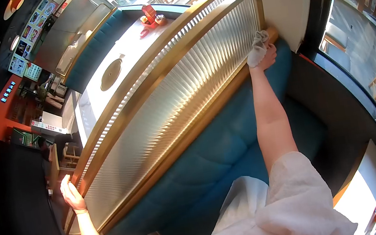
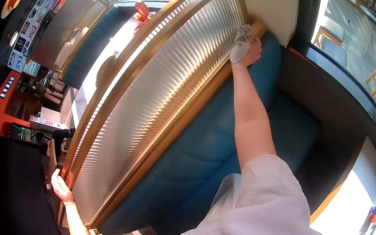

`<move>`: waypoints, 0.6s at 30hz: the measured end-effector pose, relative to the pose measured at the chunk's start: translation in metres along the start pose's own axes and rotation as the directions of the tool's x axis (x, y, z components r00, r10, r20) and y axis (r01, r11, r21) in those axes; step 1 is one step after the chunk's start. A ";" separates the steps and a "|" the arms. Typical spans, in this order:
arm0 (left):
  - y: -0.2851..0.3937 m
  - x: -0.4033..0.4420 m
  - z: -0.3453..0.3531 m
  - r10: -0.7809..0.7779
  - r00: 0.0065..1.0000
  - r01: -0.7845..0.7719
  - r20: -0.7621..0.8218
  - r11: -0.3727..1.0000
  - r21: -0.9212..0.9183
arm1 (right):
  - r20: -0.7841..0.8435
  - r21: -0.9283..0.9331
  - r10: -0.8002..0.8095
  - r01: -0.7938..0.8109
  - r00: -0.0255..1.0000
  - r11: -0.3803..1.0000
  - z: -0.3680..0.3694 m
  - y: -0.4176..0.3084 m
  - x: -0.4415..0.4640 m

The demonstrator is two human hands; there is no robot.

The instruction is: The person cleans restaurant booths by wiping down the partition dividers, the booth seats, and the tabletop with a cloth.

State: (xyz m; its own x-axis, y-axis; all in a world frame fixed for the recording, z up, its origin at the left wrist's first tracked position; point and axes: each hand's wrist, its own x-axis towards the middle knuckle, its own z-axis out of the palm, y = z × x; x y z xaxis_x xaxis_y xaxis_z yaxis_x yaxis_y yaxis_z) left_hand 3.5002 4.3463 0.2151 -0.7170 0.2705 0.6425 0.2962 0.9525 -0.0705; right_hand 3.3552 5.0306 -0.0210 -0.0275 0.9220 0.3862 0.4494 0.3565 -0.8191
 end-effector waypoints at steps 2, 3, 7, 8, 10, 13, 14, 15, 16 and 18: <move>-0.002 -0.002 0.002 0.015 1.000 -0.015 -0.027 1.000 0.002 | 0.189 0.128 0.029 -0.054 0.982 0.990 -0.022 -0.011 -0.016; 0.002 -0.001 0.000 0.022 0.999 -0.022 -0.031 1.000 -0.005 | 0.206 0.134 0.013 -0.041 0.979 0.990 -0.025 -0.014 -0.032; -0.002 -0.003 0.003 -0.014 0.998 0.014 -0.058 1.000 0.002 | 0.081 0.626 -0.183 0.093 0.980 0.774 -0.066 -0.042 -0.132; -0.002 -0.004 0.003 -0.015 0.998 0.015 -0.063 1.000 0.007 | 0.083 0.650 -0.304 0.180 0.949 0.738 -0.085 -0.046 -0.165; -0.002 -0.004 0.004 0.003 0.997 -0.001 -0.079 1.000 0.018 | 0.103 0.721 -0.507 0.287 0.856 0.631 -0.114 -0.041 -0.221; -0.002 -0.004 0.003 0.000 0.996 0.002 -0.087 1.000 0.023 | 0.094 0.791 -0.626 0.324 0.774 0.520 -0.127 -0.039 -0.207; -0.003 -0.004 0.004 0.011 0.995 -0.008 -0.100 1.000 0.028 | 0.053 0.808 -0.656 0.353 0.753 0.471 -0.124 -0.043 -0.176; -0.005 -0.005 0.005 0.020 0.994 -0.016 -0.110 0.999 0.032 | 0.061 0.773 -0.528 0.294 0.847 0.561 -0.112 -0.049 -0.134; -0.005 -0.004 0.005 0.023 0.994 -0.019 -0.109 0.999 0.038 | 0.097 0.800 -0.287 0.097 0.953 0.592 -0.105 -0.062 -0.093; -0.004 -0.004 0.004 -0.001 0.995 0.003 -0.100 1.000 0.019 | -0.149 0.464 -0.221 0.266 0.964 0.845 -0.072 -0.066 -0.012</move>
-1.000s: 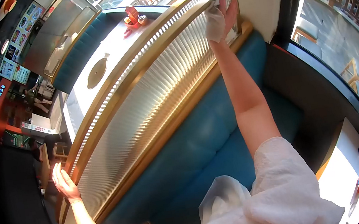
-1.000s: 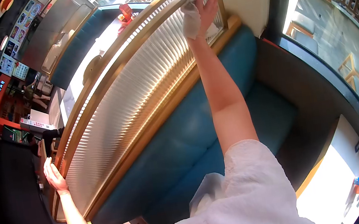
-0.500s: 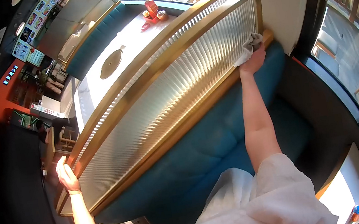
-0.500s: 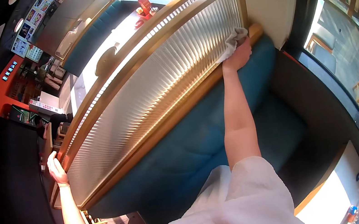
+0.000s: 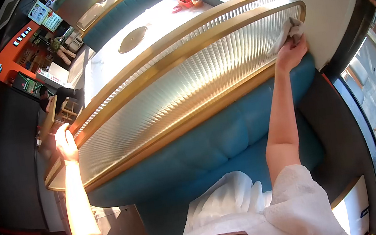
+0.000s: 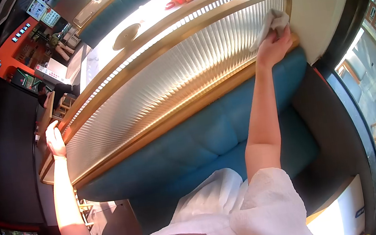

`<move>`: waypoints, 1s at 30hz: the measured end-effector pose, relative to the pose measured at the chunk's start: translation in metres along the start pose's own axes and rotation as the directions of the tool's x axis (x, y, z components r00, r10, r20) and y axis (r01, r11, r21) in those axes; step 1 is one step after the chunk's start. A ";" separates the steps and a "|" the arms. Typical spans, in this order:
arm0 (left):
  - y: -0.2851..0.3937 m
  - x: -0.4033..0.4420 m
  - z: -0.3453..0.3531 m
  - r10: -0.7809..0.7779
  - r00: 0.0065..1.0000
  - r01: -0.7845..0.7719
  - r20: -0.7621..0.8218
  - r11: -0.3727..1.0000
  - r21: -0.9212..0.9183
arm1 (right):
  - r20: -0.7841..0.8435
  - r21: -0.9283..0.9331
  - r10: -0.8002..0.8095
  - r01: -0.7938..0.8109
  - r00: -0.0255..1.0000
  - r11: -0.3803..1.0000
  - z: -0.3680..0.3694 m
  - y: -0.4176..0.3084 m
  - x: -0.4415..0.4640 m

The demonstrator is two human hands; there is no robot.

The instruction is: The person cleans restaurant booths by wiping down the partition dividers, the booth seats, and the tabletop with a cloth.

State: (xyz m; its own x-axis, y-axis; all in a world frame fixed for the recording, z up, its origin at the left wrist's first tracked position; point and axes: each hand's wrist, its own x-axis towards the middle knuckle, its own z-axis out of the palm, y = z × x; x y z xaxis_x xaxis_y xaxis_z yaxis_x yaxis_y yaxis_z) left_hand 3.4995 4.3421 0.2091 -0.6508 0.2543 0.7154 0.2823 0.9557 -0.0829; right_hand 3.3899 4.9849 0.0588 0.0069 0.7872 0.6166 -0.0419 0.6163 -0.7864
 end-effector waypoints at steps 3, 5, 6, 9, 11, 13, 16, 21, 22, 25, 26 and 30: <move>-0.001 -0.001 0.001 0.002 1.000 -0.002 -0.021 0.999 0.036 | 0.036 -0.002 0.062 -0.062 0.997 0.998 0.026 -0.030 0.003; -0.002 -0.001 0.001 -0.012 1.000 0.013 -0.019 0.998 0.055 | 0.067 0.359 -0.094 0.064 0.993 0.931 0.006 -0.090 -0.061; -0.001 -0.002 0.001 -0.014 1.000 0.015 -0.026 0.999 0.047 | 0.137 0.452 -0.152 0.074 0.979 0.889 -0.010 -0.115 -0.110; -0.006 -0.003 0.003 -0.025 0.999 0.027 -0.033 0.998 0.061 | 0.352 0.665 -0.645 0.304 0.678 0.682 -0.073 -0.152 -0.252; -0.002 -0.001 0.003 -0.041 0.998 0.043 -0.042 0.998 0.047 | 0.404 0.774 -0.785 0.282 0.469 0.567 -0.092 -0.145 -0.300; -0.001 0.001 0.005 -0.049 0.998 0.051 -0.048 0.997 0.054 | 0.430 0.786 -0.744 0.193 0.512 0.588 -0.094 -0.151 -0.290; 0.009 0.004 0.003 -0.086 0.995 0.089 -0.051 0.995 0.048 | 0.436 0.650 -0.494 0.116 0.752 0.751 -0.089 -0.168 -0.227; 0.013 0.006 0.009 -0.123 0.987 0.124 -0.099 0.992 0.003 | 0.272 0.585 -0.189 -0.007 0.943 0.811 -0.062 -0.230 -0.220; 0.013 0.006 0.009 -0.124 0.987 0.121 -0.105 0.992 -0.026 | 0.346 0.619 -0.287 0.013 0.893 0.785 -0.068 -0.237 -0.256; 0.008 0.005 0.012 -0.099 0.982 0.082 -0.159 0.991 -0.107 | 0.348 0.729 -0.749 0.340 0.564 0.595 -0.106 -0.273 -0.355; 0.006 0.005 0.013 -0.102 0.979 0.067 -0.179 0.980 -0.190 | 0.374 0.742 -0.764 0.324 0.526 0.586 -0.114 -0.269 -0.383; 0.008 0.004 0.003 -0.069 0.939 -0.060 -0.336 0.931 -0.360 | 0.483 0.767 -0.736 0.176 0.475 0.617 -0.131 -0.271 -0.375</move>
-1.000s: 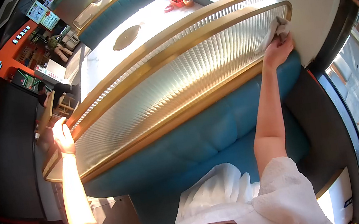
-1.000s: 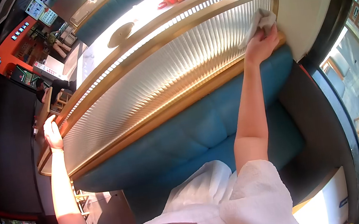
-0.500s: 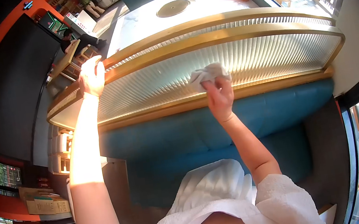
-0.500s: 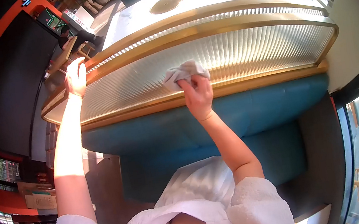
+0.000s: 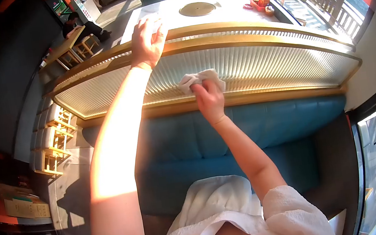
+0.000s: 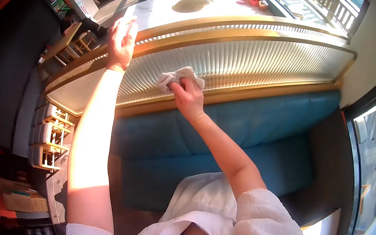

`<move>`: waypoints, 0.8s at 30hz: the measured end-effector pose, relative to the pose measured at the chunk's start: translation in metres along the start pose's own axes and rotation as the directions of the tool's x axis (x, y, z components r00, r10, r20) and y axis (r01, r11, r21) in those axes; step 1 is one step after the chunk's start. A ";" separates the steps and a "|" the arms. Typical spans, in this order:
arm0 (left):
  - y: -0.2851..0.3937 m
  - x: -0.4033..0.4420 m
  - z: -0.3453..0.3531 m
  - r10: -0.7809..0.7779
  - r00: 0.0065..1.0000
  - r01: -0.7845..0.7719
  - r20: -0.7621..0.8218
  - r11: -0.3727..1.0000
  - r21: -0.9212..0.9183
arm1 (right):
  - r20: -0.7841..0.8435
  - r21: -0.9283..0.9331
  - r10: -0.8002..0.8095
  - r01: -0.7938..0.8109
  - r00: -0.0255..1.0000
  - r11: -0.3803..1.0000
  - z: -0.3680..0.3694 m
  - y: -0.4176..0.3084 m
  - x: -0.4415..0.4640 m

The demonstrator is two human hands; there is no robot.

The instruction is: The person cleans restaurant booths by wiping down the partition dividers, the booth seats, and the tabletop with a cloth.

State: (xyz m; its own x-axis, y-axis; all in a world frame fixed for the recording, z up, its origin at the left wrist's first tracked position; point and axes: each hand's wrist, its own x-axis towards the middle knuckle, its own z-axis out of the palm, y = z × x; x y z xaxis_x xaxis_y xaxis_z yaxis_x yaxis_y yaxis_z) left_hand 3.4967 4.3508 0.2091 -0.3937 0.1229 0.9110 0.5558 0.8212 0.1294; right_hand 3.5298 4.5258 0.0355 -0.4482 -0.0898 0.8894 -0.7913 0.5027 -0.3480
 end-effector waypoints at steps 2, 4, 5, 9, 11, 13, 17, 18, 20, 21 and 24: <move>0.017 -0.017 -0.015 0.070 0.996 -0.067 -0.053 0.996 0.054 | -0.278 -0.157 0.034 -0.080 0.960 0.984 -0.035 0.010 0.027; 0.036 -0.073 -0.051 0.033 0.999 -0.036 0.038 0.996 0.083 | -0.532 -0.039 0.298 -0.374 0.793 0.927 -0.056 0.031 0.049; 0.043 -0.112 -0.066 -0.015 0.992 0.006 0.124 0.998 0.069 | -0.615 -0.085 0.320 -0.465 0.720 0.881 -0.059 0.050 0.056; 0.056 -0.314 -0.143 -0.430 0.785 0.407 0.447 0.901 0.152 | -0.495 0.129 0.255 -0.220 0.831 0.967 0.044 -0.038 0.063; 0.078 -0.409 -0.200 -0.612 0.656 0.585 0.441 0.782 0.216 | -0.137 -0.116 -0.107 0.091 0.985 0.989 0.108 -0.084 0.029; 0.116 -0.473 -0.261 -0.774 0.468 0.720 0.426 0.613 0.325 | 0.113 -0.043 -0.142 0.147 0.983 0.988 0.167 -0.113 -0.020; 0.191 -0.565 -0.347 -0.921 0.253 0.775 0.296 0.376 0.508 | 0.315 0.035 -0.179 0.177 0.932 0.984 0.205 -0.168 -0.021; 0.207 -0.582 -0.360 -0.960 0.163 0.806 0.228 0.263 0.530 | 0.157 0.071 -0.282 0.274 0.946 0.959 0.212 -0.187 0.002; 0.218 -0.598 -0.368 -0.986 0.076 0.837 0.145 0.143 0.528 | 0.080 0.151 -0.353 0.339 0.932 0.928 0.230 -0.219 0.041; 0.217 -0.595 -0.364 -0.987 0.067 0.836 0.146 0.136 0.532 | 0.084 0.137 -0.373 0.360 0.924 0.923 0.249 -0.228 0.048; 0.196 -0.582 -0.336 -0.989 0.080 0.894 0.124 0.127 0.429 | 0.351 0.124 -0.423 0.406 0.836 0.906 0.297 -0.243 0.011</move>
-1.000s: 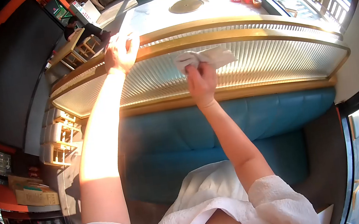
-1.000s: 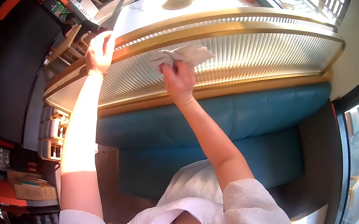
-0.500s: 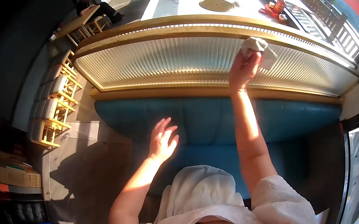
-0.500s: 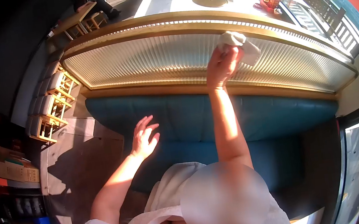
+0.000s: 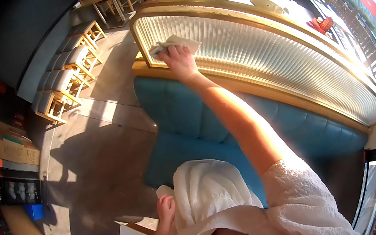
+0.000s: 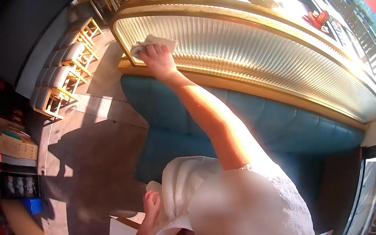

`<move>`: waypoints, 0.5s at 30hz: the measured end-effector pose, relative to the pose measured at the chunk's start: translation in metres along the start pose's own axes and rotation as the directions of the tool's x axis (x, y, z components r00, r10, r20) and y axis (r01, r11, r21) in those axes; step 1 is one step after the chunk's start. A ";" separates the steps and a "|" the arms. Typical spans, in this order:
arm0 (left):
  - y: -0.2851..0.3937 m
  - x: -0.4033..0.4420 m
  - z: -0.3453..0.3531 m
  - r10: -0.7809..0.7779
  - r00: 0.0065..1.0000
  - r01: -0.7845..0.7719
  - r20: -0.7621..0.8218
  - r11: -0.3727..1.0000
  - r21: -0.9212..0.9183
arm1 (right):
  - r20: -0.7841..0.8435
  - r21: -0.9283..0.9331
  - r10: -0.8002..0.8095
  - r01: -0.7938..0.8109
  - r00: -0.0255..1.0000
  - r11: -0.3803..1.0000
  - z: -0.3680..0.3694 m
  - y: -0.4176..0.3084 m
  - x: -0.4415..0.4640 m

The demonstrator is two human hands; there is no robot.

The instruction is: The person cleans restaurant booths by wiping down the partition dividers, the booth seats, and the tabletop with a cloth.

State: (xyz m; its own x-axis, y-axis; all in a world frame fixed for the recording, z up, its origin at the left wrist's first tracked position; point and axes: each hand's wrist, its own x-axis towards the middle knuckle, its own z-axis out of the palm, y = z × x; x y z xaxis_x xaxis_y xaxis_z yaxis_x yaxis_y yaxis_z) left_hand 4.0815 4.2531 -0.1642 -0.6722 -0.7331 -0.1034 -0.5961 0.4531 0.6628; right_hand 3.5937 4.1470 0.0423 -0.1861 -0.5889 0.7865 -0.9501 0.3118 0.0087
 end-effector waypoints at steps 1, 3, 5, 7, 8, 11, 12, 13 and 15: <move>0.009 0.012 0.007 0.028 0.999 -0.029 -0.019 0.998 -0.054 | 0.086 0.022 0.012 -0.014 0.996 1.000 0.028 -0.007 -0.016; 0.023 0.022 0.013 0.087 0.996 -0.087 -0.015 0.994 -0.060 | -0.086 -0.003 0.057 -0.058 0.995 0.998 0.055 -0.019 -0.042; 0.028 0.032 0.015 0.139 0.990 -0.139 -0.005 0.987 -0.079 | 0.067 0.028 0.202 -0.204 0.977 0.979 0.050 -0.029 -0.045; 0.025 0.026 0.007 0.137 0.988 -0.133 0.064 0.989 -0.065 | 0.032 -0.055 0.165 -0.163 0.986 0.985 0.033 -0.014 -0.059; 0.019 0.022 0.004 0.141 0.987 -0.136 0.082 0.989 -0.065 | 0.007 -0.033 0.194 -0.194 0.981 0.980 0.015 -0.002 -0.073; -0.012 0.015 -0.004 0.057 0.996 -0.050 0.070 0.994 -0.101 | -0.039 -0.093 0.269 -0.271 0.962 0.958 -0.054 0.042 -0.139; -0.022 0.009 -0.005 -0.003 0.999 0.007 0.051 0.997 -0.081 | 0.003 -0.131 0.320 -0.317 0.947 0.939 -0.080 0.061 -0.171; -0.030 0.007 -0.005 -0.066 0.997 0.068 0.032 0.996 -0.062 | 0.000 -0.220 0.287 -0.280 0.958 0.934 -0.104 0.081 -0.207; -0.049 0.012 0.002 -0.097 0.992 0.101 0.076 0.993 -0.058 | -0.062 -0.376 0.395 -0.388 0.917 0.841 -0.150 0.098 -0.244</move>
State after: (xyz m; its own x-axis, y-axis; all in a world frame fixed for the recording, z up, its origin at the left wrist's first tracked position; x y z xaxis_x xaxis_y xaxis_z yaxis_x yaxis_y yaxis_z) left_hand 4.1021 4.2228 -0.1994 -0.6429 -0.7328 -0.2229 -0.6343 0.3463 0.6911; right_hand 3.5837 4.4335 -0.0560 -0.5301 -0.3701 0.7629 -0.6329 0.7714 -0.0656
